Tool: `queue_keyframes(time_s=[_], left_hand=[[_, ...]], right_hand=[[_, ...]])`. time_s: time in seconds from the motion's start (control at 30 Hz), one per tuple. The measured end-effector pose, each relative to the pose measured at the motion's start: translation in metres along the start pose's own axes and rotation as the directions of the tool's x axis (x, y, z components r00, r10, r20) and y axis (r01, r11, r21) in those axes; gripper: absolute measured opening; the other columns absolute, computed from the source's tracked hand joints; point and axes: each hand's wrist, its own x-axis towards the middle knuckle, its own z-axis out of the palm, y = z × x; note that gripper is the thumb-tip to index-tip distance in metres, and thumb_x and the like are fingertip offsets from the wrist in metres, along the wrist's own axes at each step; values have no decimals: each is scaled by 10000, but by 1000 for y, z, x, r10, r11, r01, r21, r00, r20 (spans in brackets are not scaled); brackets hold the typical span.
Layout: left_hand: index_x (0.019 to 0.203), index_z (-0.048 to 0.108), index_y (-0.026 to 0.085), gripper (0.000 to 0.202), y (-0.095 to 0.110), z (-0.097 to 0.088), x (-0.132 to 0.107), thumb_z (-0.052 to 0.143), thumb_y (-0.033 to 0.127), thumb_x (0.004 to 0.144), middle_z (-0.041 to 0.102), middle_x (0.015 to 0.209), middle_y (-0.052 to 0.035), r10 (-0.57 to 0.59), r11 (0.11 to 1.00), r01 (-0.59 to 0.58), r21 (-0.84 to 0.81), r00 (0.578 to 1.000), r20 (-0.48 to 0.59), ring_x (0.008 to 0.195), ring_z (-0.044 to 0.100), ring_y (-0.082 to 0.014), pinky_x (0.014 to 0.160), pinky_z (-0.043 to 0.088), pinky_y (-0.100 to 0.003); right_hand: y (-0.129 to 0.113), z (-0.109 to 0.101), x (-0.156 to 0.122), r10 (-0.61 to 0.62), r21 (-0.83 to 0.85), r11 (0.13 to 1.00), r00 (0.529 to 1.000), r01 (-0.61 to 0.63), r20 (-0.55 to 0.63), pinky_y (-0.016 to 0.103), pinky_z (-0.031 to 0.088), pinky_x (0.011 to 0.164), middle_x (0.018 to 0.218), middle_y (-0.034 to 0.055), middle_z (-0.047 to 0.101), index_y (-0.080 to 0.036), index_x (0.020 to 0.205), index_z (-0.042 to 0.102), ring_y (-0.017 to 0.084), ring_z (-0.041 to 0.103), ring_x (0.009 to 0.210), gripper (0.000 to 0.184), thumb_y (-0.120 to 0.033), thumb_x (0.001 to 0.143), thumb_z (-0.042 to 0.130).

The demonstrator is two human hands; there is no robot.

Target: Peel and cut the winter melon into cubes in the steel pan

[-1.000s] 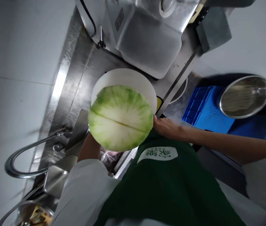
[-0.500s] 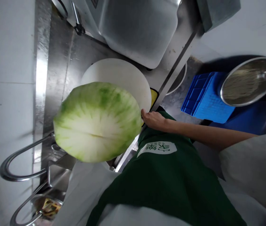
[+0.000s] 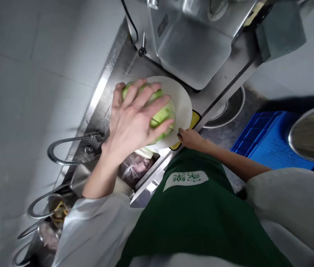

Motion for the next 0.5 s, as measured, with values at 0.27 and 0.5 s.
queue_keyframes(time_s=[0.27,0.5], left_hand=[[1368,666,264,457,4,7,-3,526,519,1017,624,1480,-57,-46,999,46,18,998,-41,1436,487,-344,1197,339,-627],[1197,741,170,343,6,-8,-28,594,428,1025,749,1281,-61,-103,991,68,-115,938,-331,1206,677,-247,1084,526,-474]], right_hand=[[104,43,-170,147,-144,978,988,-153,-52,321,393,616,828,130,737,-172,1200,613,282,710,732,409,-440,1074,331],[164,8,-287,89,-303,919,882,-252,-463,366,409,561,614,61,667,-272,1156,640,327,692,619,404,-553,1052,369]])
